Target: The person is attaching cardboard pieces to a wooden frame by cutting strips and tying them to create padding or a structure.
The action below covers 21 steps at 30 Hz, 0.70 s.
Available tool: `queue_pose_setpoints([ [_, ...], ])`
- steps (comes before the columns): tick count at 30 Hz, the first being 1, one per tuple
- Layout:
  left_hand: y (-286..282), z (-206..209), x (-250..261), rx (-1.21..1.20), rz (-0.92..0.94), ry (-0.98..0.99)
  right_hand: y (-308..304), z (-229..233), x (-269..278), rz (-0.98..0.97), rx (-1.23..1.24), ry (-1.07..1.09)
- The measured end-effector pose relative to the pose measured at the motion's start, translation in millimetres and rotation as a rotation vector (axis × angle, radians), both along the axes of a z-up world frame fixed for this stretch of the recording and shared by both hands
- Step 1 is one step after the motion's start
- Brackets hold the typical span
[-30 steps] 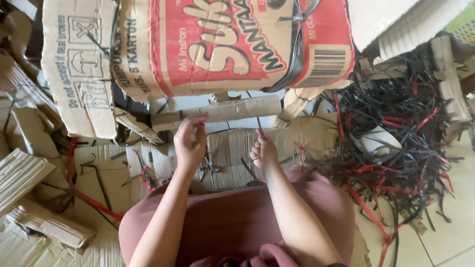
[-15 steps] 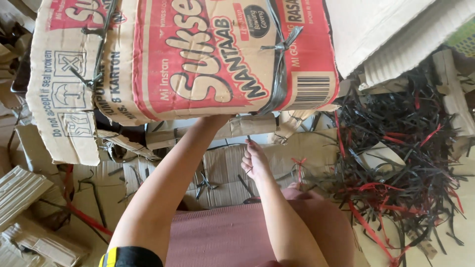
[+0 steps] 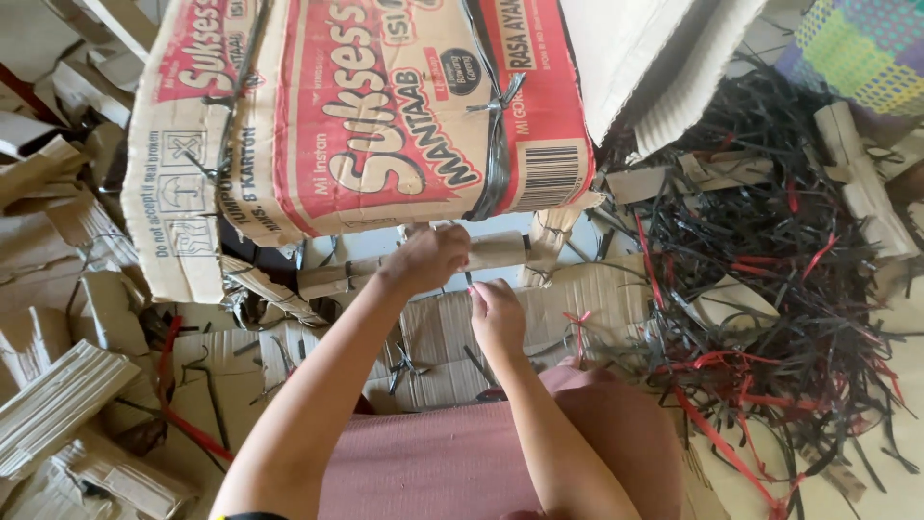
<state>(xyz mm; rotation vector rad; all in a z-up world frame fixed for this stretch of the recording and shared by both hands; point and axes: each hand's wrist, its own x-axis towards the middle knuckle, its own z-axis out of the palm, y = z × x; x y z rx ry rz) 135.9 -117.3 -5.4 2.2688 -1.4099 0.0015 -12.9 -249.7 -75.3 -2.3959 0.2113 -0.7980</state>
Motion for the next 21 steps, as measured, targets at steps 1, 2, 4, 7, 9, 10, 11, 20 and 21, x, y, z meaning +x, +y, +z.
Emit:
queue_pose_setpoints([
  [1,3.2,7.6,-9.3,0.001,0.004,-0.010,-0.3,10.8,-1.9,0.004,0.001,-0.010],
  [2,6.4,14.5,-17.3,-0.135,0.023,0.120,-0.6,20.8,-2.8,0.050,0.006,-0.041],
  [4,9.3,19.7,-29.6,-0.274,0.036,0.253,-2.9,36.3,-4.1,0.090,0.007,-0.071],
  [7,6.4,14.2,-37.4,-0.413,0.097,0.339,-11.6,39.8,-0.1,0.083,-0.026,-0.114],
  [9,1.7,8.7,-32.8,-0.502,0.029,0.347,-20.1,24.1,12.0,0.101,-0.021,-0.162],
  [10,3.3,11.9,-32.7,-0.502,0.029,0.355,-21.6,25.4,12.7,0.099,-0.021,-0.155],
  [11,5.1,15.9,-31.3,-0.510,-0.004,0.364,-23.2,27.3,15.0,0.131,-0.004,-0.189],
  [20,19.2,33.6,-26.2,-0.553,-0.107,0.469,-26.3,69.8,40.4,0.359,-0.348,-0.324],
  [21,19.1,39.2,-27.0,-0.566,-0.108,0.422,-31.4,71.2,43.5,0.391,-0.383,-0.331],
])
